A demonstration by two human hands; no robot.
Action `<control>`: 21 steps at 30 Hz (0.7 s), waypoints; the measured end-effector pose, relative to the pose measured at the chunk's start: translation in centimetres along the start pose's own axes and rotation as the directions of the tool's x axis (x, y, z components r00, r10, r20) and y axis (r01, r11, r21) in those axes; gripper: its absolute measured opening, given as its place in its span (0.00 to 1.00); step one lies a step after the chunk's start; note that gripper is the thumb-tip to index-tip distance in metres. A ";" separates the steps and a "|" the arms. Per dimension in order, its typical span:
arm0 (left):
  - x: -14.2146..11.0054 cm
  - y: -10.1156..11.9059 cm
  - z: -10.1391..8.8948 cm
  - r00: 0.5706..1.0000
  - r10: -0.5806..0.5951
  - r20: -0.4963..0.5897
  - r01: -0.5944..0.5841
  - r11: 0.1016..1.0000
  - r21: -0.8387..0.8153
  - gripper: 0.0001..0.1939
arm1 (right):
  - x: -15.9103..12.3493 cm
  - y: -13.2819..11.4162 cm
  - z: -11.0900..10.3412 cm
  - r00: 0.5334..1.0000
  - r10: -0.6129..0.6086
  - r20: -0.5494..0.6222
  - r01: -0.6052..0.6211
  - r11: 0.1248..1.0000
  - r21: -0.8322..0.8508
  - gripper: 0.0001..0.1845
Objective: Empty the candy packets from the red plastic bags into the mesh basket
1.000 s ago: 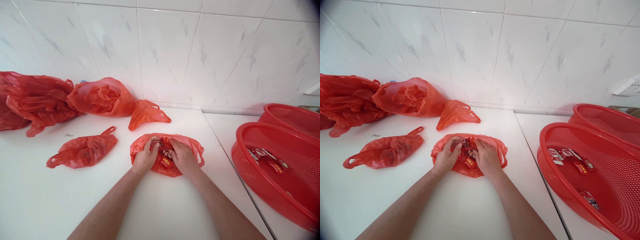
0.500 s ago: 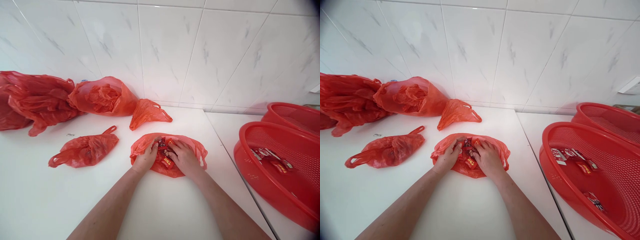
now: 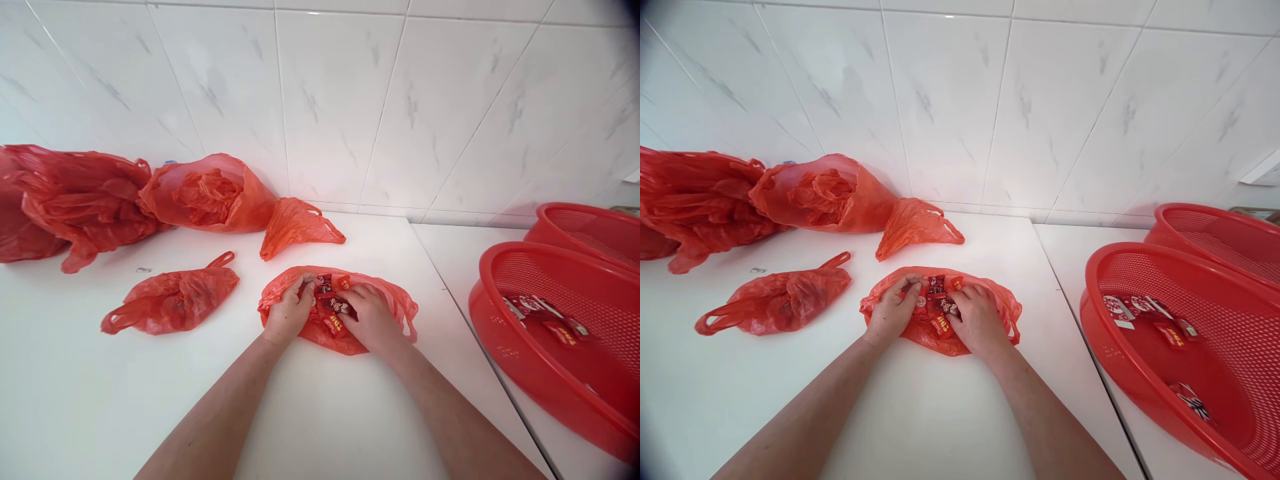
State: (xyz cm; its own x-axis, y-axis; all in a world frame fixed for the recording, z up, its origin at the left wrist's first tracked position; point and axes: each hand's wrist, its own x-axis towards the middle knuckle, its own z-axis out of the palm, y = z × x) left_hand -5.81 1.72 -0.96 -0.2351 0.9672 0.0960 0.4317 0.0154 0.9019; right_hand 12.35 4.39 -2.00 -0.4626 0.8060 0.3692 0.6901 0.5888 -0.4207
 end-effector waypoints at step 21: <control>-0.5 1.1 0.7 0.940 0.290 0.181 -0.282 0.957 -0.072 0.05 | -0.7 -1.3 -1.4 0.985 0.102 -0.141 -0.050 0.940 0.336 0.06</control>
State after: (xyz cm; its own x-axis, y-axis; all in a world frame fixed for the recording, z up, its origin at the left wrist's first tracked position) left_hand -4.57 1.48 -0.30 0.0618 0.9592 0.2758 0.4164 -0.2759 0.8663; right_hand 12.57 3.00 -0.50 -0.3066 0.8454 0.4373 0.4849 0.5341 -0.6926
